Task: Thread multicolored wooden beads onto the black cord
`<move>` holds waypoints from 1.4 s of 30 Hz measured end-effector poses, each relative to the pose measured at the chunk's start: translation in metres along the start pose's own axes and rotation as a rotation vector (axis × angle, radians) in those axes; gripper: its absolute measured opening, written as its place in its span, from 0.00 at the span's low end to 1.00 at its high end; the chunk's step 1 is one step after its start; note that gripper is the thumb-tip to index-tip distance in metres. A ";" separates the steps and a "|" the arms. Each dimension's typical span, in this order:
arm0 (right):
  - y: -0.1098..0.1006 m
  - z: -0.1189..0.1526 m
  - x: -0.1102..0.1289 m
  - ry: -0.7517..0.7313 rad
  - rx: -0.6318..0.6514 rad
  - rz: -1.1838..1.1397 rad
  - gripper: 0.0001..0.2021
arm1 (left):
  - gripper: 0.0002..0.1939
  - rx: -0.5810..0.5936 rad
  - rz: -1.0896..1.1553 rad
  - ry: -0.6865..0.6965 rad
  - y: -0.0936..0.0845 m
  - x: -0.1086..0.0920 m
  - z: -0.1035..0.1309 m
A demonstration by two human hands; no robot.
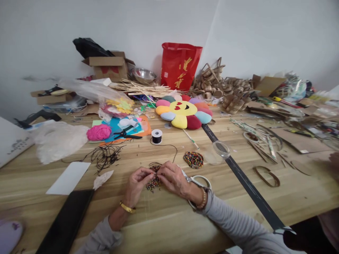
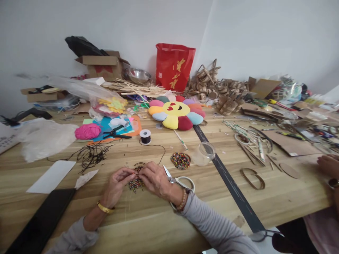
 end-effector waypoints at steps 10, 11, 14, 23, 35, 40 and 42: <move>-0.027 0.009 -0.023 0.080 0.098 0.349 0.09 | 0.07 0.123 0.053 0.019 0.007 -0.003 0.005; -0.035 0.013 -0.030 0.125 0.076 0.348 0.09 | 0.07 0.158 0.068 0.022 0.010 -0.003 0.005; -0.052 0.022 -0.043 0.229 0.038 0.294 0.10 | 0.07 0.241 0.122 0.016 0.019 -0.006 0.006; -0.052 0.048 -0.064 0.376 0.254 -0.174 0.06 | 0.09 0.310 0.252 -0.039 0.028 -0.007 0.004; -0.032 0.015 -0.007 0.220 0.628 -0.124 0.27 | 0.09 0.214 -0.023 -0.059 0.022 0.004 0.003; -0.009 0.014 0.013 0.078 0.827 -0.252 0.21 | 0.09 0.170 -0.031 -0.048 0.021 -0.001 0.003; -0.012 0.024 0.011 0.048 0.910 -0.279 0.18 | 0.09 0.171 -0.015 -0.057 0.021 -0.001 0.004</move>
Point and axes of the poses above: each hand's wrist, its own z-axis away from the middle knuckle, its own y-axis out of the palm, x = y × z, the point moved 10 cm from there along -z, towards the middle knuckle, and after that the axes turned 14 degrees about x, right-handed, at the moved point
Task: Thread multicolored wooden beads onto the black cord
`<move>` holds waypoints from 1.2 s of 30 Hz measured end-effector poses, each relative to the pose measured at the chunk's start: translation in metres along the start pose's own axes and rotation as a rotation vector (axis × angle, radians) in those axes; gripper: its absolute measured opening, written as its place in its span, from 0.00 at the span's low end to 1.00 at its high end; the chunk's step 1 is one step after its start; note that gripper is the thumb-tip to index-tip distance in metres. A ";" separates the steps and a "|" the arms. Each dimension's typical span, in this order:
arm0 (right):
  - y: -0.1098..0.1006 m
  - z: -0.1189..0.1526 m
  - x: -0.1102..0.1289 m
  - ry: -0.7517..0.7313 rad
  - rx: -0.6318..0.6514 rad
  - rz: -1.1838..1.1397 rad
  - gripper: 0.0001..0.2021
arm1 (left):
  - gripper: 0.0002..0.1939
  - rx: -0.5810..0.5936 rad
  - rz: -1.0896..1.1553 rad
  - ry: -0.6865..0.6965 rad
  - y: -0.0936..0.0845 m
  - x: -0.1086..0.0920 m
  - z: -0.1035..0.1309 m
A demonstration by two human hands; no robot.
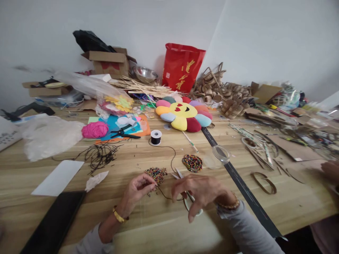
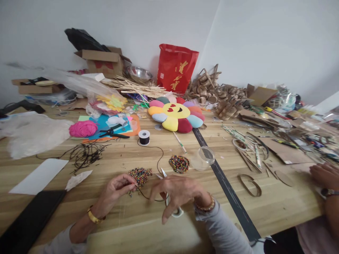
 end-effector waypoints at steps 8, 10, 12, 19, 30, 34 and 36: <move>0.011 0.067 -0.061 0.673 -0.355 0.348 0.22 | 0.10 0.004 0.298 0.058 -0.003 -0.004 -0.001; 0.024 0.068 -0.058 0.691 -0.403 0.400 0.24 | 0.10 0.014 0.387 0.074 -0.003 -0.006 -0.001; 0.035 0.069 -0.056 0.732 -0.433 0.403 0.26 | 0.10 0.036 0.457 0.097 -0.002 -0.009 -0.001; 0.061 0.088 -0.056 0.858 -0.341 0.385 0.19 | 0.08 0.115 0.574 0.139 0.000 -0.007 -0.002; 0.085 0.112 -0.049 0.852 -0.187 0.321 0.25 | 0.07 0.162 0.618 0.159 0.002 -0.008 -0.001; 0.080 0.073 -0.016 0.616 -0.107 0.254 0.26 | 0.07 0.158 0.602 0.144 0.004 -0.007 -0.002; 0.076 0.048 0.003 0.473 -0.100 0.262 0.24 | 0.08 0.150 0.581 0.130 0.005 -0.007 -0.002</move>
Point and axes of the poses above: each hand's wrist, its own z-axis away from the middle knuckle, its own y-axis out of the palm, x = y × z, the point moved 10 cm from there along -z, towards the middle knuckle, and after that the axes turned 14 degrees about x, right-handed, at the moved point
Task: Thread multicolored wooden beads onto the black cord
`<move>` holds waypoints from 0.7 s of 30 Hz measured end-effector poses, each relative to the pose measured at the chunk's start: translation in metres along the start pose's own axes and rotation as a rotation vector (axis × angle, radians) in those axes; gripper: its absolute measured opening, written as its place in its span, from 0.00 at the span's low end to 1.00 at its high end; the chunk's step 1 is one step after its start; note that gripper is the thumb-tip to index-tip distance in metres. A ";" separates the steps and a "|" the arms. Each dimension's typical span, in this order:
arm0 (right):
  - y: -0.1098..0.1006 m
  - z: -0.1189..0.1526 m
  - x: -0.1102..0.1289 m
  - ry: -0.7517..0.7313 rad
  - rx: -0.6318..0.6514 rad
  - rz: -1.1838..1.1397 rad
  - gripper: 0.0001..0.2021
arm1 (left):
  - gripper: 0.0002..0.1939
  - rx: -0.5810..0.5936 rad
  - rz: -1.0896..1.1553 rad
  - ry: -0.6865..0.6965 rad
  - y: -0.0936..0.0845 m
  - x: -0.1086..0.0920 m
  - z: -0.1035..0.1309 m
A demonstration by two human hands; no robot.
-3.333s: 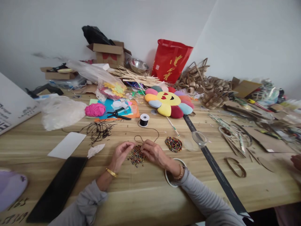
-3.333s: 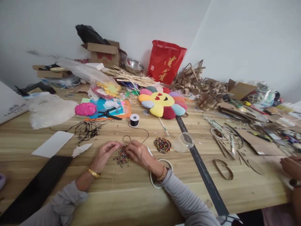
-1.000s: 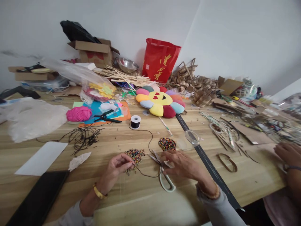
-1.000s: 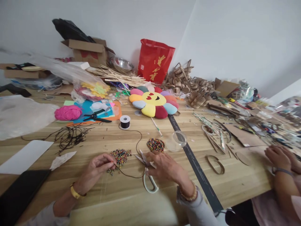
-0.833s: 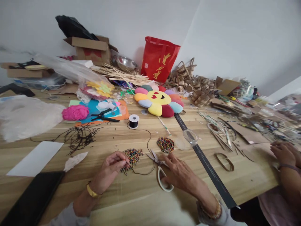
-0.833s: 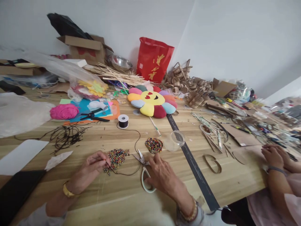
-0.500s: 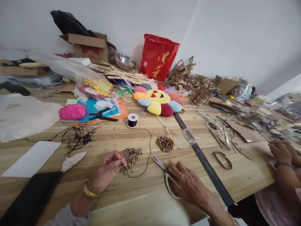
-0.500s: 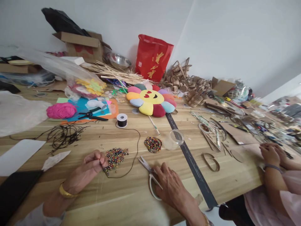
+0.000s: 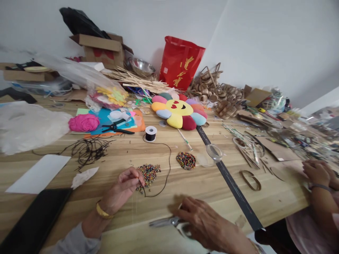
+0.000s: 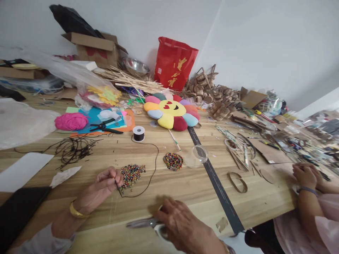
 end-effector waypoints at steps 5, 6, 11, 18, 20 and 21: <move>-0.010 -0.041 0.051 -0.249 -0.051 0.101 0.16 | 0.09 -0.071 -0.090 -0.024 -0.002 -0.002 0.001; -0.011 -0.047 0.058 -0.290 -0.063 0.139 0.14 | 0.09 -0.088 -0.117 -0.032 -0.003 -0.003 0.002; -0.036 -0.060 0.075 -0.418 -0.132 0.147 0.10 | 0.10 -0.175 -0.253 -0.038 -0.006 -0.009 0.004; -0.102 -0.079 0.024 -0.319 -0.494 -0.340 0.11 | 0.09 -0.235 -0.461 0.002 -0.010 -0.022 0.005; -0.106 -0.091 0.017 -0.359 -0.529 -0.413 0.10 | 0.09 -0.251 -0.456 0.005 -0.014 -0.022 0.004; -0.108 -0.096 0.013 -0.373 -0.550 -0.435 0.07 | 0.09 -0.255 -0.456 0.008 -0.016 -0.022 0.004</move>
Point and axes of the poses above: each hand's wrist, its own z-axis away from the middle knuckle, its own y-axis out of the palm, x = y × z, the point moved 10 cm from there along -z, towards the middle knuckle, and after that the axes turned 14 degrees about x, right-handed, at the moved point
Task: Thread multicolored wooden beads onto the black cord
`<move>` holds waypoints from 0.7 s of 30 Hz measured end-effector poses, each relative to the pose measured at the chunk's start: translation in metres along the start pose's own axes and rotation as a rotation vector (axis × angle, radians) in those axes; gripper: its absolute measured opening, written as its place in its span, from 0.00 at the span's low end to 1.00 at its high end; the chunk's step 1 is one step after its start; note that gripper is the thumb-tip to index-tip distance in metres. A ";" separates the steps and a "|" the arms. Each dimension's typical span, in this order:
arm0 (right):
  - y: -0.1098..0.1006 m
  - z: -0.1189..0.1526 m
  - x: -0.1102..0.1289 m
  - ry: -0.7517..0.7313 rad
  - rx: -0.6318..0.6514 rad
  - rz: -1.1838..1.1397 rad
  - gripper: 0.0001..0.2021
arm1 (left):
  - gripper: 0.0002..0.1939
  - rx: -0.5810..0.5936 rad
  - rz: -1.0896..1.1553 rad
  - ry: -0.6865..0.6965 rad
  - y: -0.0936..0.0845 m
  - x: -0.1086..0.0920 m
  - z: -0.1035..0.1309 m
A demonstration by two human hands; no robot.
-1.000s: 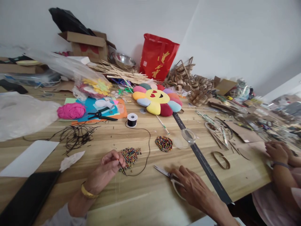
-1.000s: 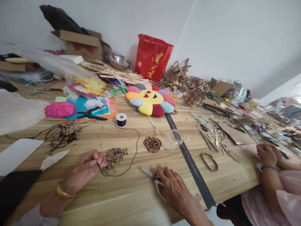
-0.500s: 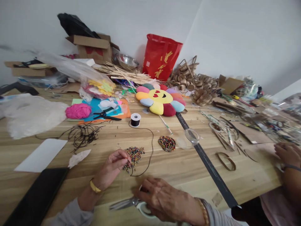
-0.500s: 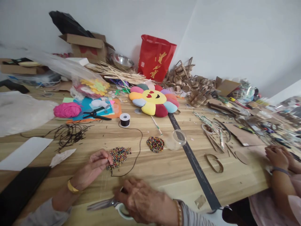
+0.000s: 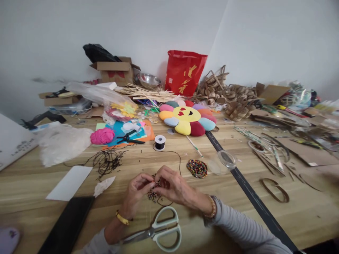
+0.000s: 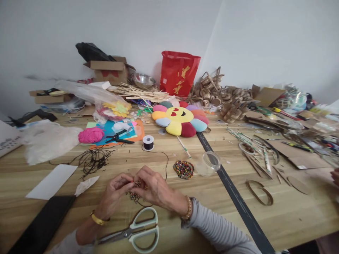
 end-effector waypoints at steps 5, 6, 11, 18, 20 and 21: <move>-0.001 -0.007 -0.013 -0.060 -0.068 -0.052 0.01 | 0.08 -0.086 -0.052 0.019 -0.012 -0.003 -0.002; -0.001 -0.006 -0.014 -0.075 -0.082 -0.053 0.01 | 0.08 -0.098 -0.063 0.014 -0.014 -0.003 -0.003; 0.006 -0.002 -0.026 -0.116 -0.142 -0.032 0.04 | 0.09 -0.108 -0.142 -0.034 -0.016 0.001 -0.008; 0.018 0.010 -0.039 -0.127 -0.236 0.004 0.05 | 0.07 -0.072 -0.216 -0.041 -0.019 0.012 -0.010; 0.018 0.012 -0.038 -0.138 -0.249 0.031 0.05 | 0.07 -0.049 -0.209 -0.064 -0.019 0.017 -0.010; 0.018 0.013 -0.037 -0.144 -0.255 0.042 0.05 | 0.07 -0.040 -0.205 -0.080 -0.020 0.019 -0.010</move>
Point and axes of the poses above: each hand's wrist, its own z-axis away from the middle knuckle, its own y-axis out of the palm, x = y × z, the point moved 10 cm from there along -z, towards the middle knuckle, and after that the axes turned 14 degrees about x, right-handed, at the moved point
